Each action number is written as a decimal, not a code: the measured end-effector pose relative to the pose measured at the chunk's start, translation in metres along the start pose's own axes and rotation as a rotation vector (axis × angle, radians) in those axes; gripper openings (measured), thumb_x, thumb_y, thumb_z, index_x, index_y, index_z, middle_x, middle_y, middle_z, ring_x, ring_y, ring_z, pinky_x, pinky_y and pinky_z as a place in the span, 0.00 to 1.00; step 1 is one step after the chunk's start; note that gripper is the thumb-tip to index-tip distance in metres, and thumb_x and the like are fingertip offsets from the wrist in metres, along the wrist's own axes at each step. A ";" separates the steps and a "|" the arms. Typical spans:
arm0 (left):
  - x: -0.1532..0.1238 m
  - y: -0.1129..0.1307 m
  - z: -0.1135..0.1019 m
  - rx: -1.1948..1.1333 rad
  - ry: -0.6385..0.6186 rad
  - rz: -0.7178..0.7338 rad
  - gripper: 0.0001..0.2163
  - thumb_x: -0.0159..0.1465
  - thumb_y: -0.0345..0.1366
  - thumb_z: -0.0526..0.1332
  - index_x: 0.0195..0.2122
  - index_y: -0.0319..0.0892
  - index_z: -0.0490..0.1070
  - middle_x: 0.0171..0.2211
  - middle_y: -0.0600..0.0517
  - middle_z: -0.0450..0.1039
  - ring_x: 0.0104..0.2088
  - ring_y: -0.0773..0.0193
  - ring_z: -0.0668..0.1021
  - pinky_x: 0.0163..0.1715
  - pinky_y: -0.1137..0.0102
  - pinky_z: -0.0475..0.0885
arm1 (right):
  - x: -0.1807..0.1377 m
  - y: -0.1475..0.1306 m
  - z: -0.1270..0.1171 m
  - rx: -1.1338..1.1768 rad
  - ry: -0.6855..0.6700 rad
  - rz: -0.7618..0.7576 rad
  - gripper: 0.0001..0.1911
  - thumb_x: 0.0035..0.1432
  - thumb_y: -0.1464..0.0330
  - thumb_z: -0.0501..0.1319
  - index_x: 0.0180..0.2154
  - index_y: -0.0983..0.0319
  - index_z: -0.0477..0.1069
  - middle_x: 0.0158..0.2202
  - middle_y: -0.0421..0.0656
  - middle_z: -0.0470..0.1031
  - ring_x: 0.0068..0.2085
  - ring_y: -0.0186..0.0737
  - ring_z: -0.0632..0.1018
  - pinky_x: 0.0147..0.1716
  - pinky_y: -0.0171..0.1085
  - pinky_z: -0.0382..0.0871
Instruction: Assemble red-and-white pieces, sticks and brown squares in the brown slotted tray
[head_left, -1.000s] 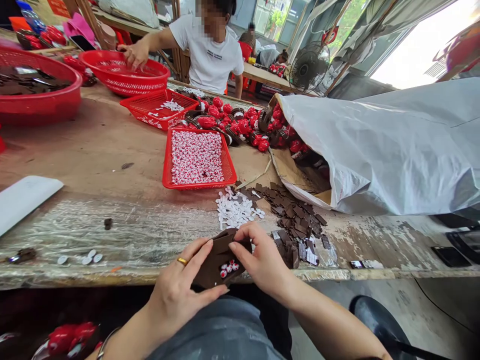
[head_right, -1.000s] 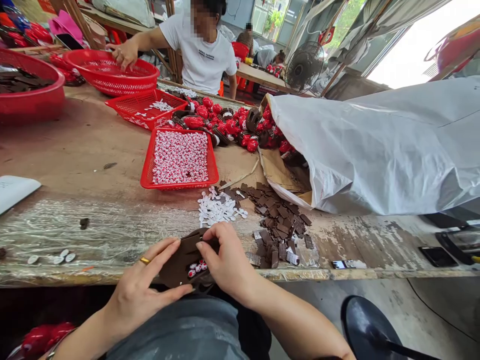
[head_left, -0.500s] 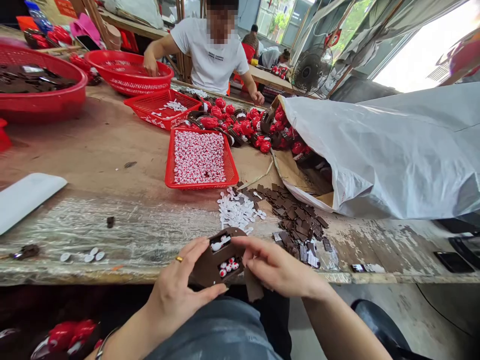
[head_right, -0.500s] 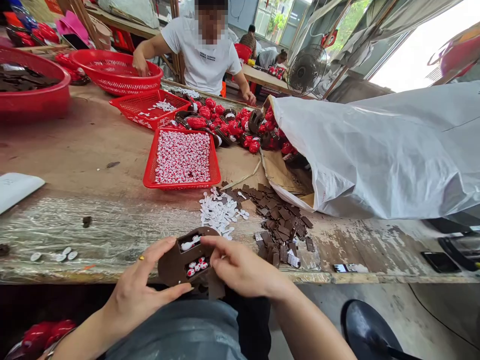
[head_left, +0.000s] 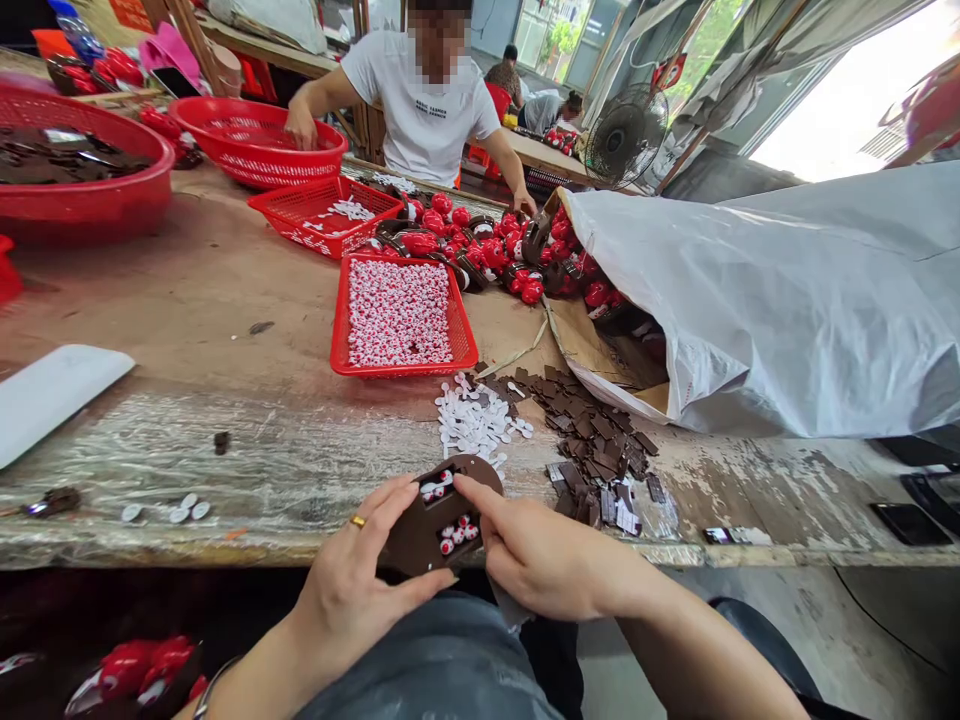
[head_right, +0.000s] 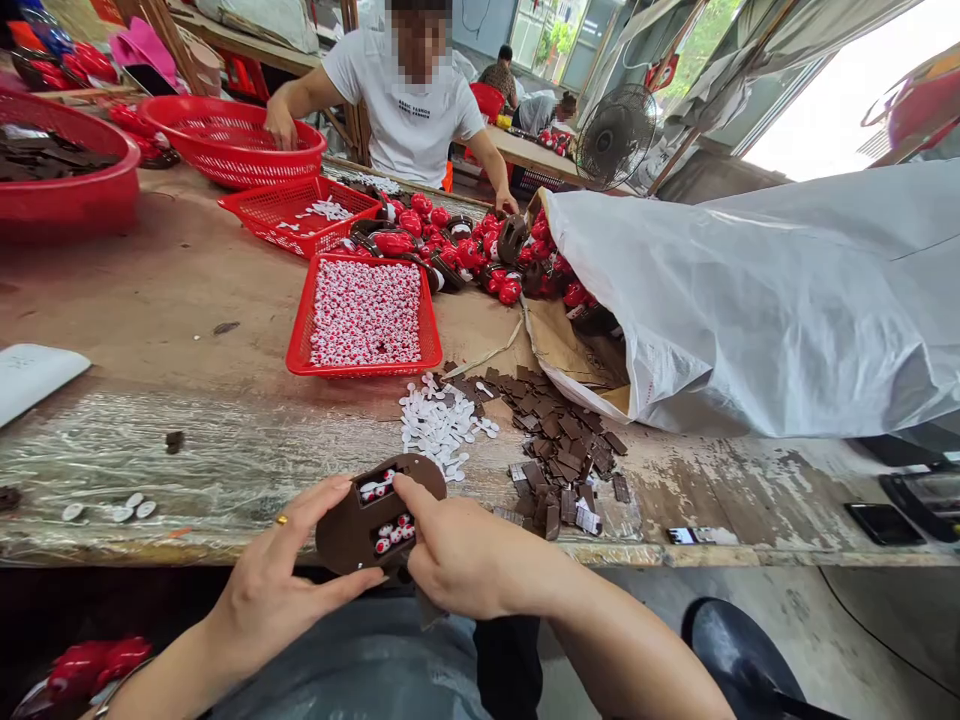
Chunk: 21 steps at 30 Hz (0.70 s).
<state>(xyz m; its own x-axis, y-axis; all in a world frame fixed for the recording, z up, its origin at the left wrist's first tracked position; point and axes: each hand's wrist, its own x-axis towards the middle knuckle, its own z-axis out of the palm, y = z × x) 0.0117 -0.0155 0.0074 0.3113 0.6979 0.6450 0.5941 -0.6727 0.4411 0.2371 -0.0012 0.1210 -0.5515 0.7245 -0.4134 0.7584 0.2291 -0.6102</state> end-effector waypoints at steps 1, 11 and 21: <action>0.000 0.000 0.000 -0.006 -0.001 0.010 0.28 0.70 0.51 0.61 0.60 0.32 0.64 0.52 0.33 0.77 0.52 0.50 0.83 0.53 0.63 0.80 | 0.002 -0.001 -0.001 -0.005 -0.018 -0.007 0.35 0.63 0.71 0.52 0.71 0.66 0.54 0.42 0.50 0.80 0.37 0.43 0.79 0.36 0.36 0.68; -0.001 -0.002 -0.003 -0.043 -0.008 -0.036 0.27 0.70 0.52 0.60 0.60 0.36 0.62 0.52 0.34 0.77 0.53 0.51 0.83 0.52 0.63 0.81 | -0.003 0.000 -0.017 0.118 0.003 -0.008 0.33 0.63 0.74 0.50 0.69 0.71 0.58 0.36 0.44 0.78 0.33 0.37 0.74 0.37 0.34 0.68; 0.000 -0.003 -0.001 -0.086 -0.001 -0.065 0.28 0.69 0.53 0.61 0.62 0.40 0.60 0.53 0.36 0.77 0.52 0.50 0.84 0.50 0.60 0.83 | 0.017 0.017 -0.010 0.801 0.422 0.049 0.22 0.62 0.57 0.62 0.52 0.64 0.72 0.31 0.40 0.76 0.31 0.37 0.82 0.29 0.33 0.76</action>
<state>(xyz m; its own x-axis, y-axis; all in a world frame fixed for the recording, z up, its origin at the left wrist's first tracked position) 0.0090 -0.0135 0.0073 0.2745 0.7412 0.6126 0.5476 -0.6442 0.5340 0.2446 0.0218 0.1104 -0.2320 0.9358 -0.2656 0.2219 -0.2149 -0.9511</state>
